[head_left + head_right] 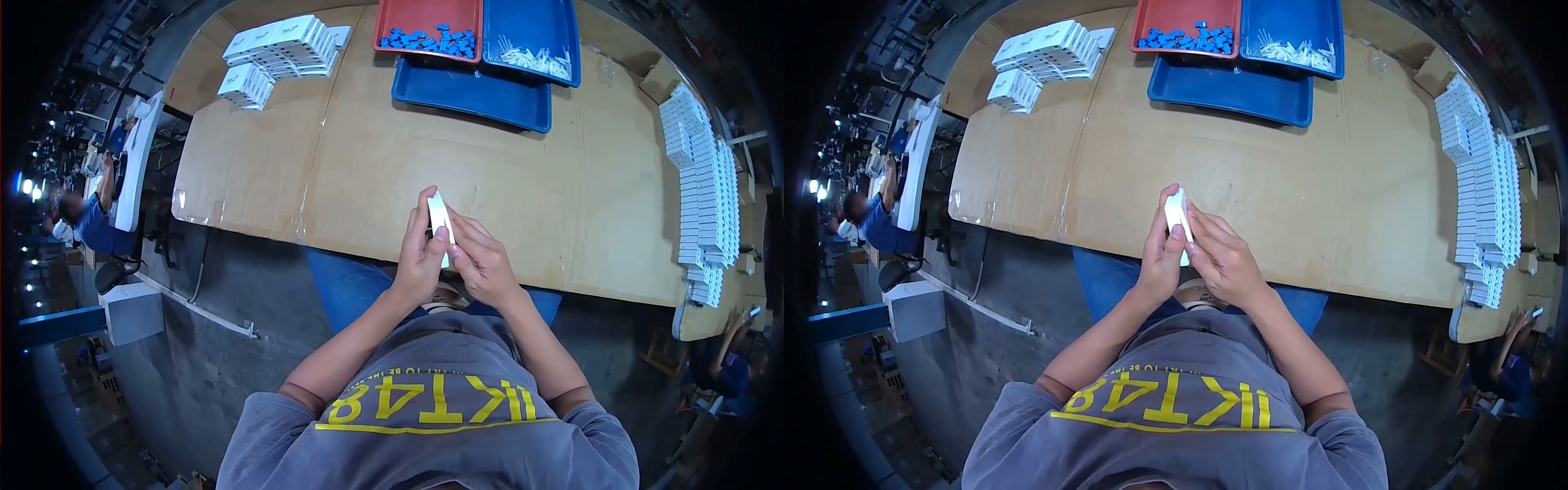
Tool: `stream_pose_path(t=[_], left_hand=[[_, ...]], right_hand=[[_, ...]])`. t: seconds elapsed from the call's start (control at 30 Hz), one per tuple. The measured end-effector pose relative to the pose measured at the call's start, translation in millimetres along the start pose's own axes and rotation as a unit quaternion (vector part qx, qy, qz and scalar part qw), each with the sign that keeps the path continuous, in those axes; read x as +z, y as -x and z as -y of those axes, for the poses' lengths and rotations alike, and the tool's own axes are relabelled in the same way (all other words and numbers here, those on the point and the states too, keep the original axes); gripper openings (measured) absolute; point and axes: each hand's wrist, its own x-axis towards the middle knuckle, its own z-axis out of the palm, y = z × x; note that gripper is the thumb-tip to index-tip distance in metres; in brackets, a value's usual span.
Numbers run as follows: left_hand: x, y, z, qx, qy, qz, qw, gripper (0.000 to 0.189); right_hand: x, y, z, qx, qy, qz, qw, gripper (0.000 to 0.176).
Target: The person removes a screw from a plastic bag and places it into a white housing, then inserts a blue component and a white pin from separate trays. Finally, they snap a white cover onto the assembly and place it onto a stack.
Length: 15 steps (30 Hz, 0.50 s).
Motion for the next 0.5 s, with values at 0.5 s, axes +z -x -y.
stream_pose_path(t=[0.5], left_hand=[[-4,-13,-9,0.056,-0.063,0.036,0.996,0.079]], right_hand=[[-11,-12,8,0.311,-0.26,-0.071,0.911,0.048]])
